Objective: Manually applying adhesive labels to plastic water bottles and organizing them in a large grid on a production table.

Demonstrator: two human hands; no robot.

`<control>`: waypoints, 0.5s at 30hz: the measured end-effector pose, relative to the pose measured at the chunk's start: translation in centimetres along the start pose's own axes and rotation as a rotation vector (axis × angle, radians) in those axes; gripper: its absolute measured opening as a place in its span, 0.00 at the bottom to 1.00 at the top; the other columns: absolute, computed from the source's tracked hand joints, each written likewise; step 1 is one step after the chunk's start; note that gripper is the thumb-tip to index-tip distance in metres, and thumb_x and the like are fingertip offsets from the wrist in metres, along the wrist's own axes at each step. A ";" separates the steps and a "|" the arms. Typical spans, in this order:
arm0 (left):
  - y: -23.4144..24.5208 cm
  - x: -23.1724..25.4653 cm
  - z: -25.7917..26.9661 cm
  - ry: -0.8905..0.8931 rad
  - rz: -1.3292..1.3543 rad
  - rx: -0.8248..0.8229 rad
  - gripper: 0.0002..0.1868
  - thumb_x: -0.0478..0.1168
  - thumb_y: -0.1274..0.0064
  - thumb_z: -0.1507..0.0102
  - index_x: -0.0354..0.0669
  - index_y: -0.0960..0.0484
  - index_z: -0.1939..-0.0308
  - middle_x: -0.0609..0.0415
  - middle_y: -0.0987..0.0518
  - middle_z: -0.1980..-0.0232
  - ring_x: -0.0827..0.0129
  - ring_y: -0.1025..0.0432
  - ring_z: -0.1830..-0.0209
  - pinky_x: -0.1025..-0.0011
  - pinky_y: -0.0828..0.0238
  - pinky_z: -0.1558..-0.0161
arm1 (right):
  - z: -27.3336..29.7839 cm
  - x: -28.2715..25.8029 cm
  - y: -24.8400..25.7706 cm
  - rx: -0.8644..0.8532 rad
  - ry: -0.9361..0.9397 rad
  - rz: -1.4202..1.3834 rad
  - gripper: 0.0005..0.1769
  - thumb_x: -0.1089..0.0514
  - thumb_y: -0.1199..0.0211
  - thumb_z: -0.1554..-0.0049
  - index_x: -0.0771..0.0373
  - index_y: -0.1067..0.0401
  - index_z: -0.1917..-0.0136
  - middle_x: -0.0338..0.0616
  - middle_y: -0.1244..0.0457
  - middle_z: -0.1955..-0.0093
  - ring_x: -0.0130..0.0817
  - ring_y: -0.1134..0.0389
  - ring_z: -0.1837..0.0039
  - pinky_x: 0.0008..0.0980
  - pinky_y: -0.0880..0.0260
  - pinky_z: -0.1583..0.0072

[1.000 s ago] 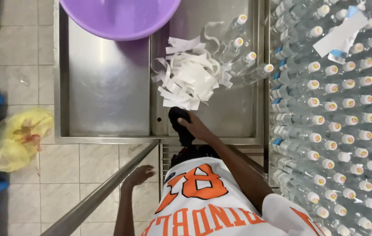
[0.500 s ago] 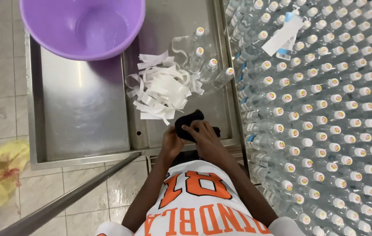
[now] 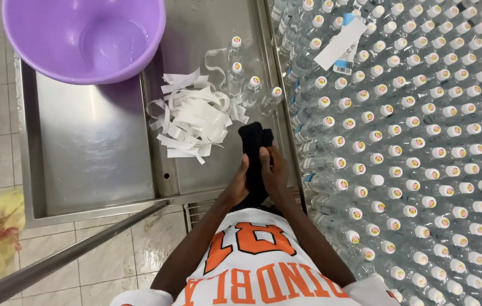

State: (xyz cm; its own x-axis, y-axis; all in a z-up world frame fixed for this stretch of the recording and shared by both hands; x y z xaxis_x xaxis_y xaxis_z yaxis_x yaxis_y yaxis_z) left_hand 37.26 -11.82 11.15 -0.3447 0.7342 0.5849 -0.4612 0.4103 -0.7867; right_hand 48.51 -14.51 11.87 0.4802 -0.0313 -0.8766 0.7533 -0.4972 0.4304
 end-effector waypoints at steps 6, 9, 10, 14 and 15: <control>2.4 -2.4 0.1 -0.054 -0.345 0.089 0.47 0.69 0.64 0.23 0.53 0.62 0.09 0.43 0.48 0.11 0.47 0.47 0.14 0.43 0.52 0.17 | 0.4 -3.4 3.0 -0.186 -0.359 -0.273 0.34 0.41 0.28 0.35 0.58 0.32 0.24 0.49 0.32 0.55 0.36 0.30 0.53 0.37 0.29 0.52; 2.9 0.2 0.3 -0.226 -0.267 0.267 0.61 0.52 0.32 0.33 0.54 0.62 0.09 0.40 0.44 0.13 0.50 0.42 0.16 0.48 0.43 0.19 | 1.5 -2.7 4.7 -0.135 -0.271 -0.346 0.17 0.50 0.24 0.36 0.60 0.22 0.39 0.48 0.31 0.50 0.41 0.26 0.44 0.44 0.27 0.37; 4.8 0.1 0.0 -0.288 -0.221 0.293 0.59 0.41 0.31 0.35 0.54 0.57 0.09 0.43 0.37 0.17 0.54 0.37 0.20 0.52 0.38 0.21 | 2.0 -2.4 5.0 -0.113 -0.236 -0.458 0.14 0.55 0.25 0.36 0.60 0.27 0.43 0.45 0.34 0.48 0.39 0.28 0.42 0.43 0.29 0.36; 3.4 3.6 0.9 -0.180 -0.269 0.257 0.36 0.32 0.28 0.39 0.44 0.20 0.26 0.43 0.15 0.36 0.57 0.21 0.35 0.52 0.22 0.34 | 3.0 -0.4 6.1 -0.105 -0.167 -0.629 0.17 0.62 0.25 0.38 0.57 0.36 0.50 0.41 0.38 0.48 0.34 0.32 0.42 0.40 0.31 0.37; 2.5 4.5 1.1 -0.174 -0.266 0.254 0.36 0.32 0.28 0.39 0.44 0.20 0.26 0.43 0.15 0.36 0.57 0.21 0.35 0.52 0.22 0.34 | 3.2 0.0 6.9 -0.100 -0.171 -0.626 0.17 0.62 0.25 0.38 0.57 0.36 0.50 0.41 0.38 0.48 0.34 0.32 0.42 0.40 0.31 0.37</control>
State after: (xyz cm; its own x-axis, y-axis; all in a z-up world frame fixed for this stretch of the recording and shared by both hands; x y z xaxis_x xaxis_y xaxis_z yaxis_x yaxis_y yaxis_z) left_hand 33.63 -8.10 12.08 -0.3089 0.5089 0.8035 -0.7327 0.4113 -0.5422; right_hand 52.27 -20.71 14.20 -0.1342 0.0963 -0.9863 0.9094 -0.3833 -0.1612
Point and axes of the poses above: each hand's wrist, its own z-axis away from the middle knuckle, its own y-axis out of the back of the hand, x = y × z, the point moved 7 cm from there along -z, towards the middle knuckle
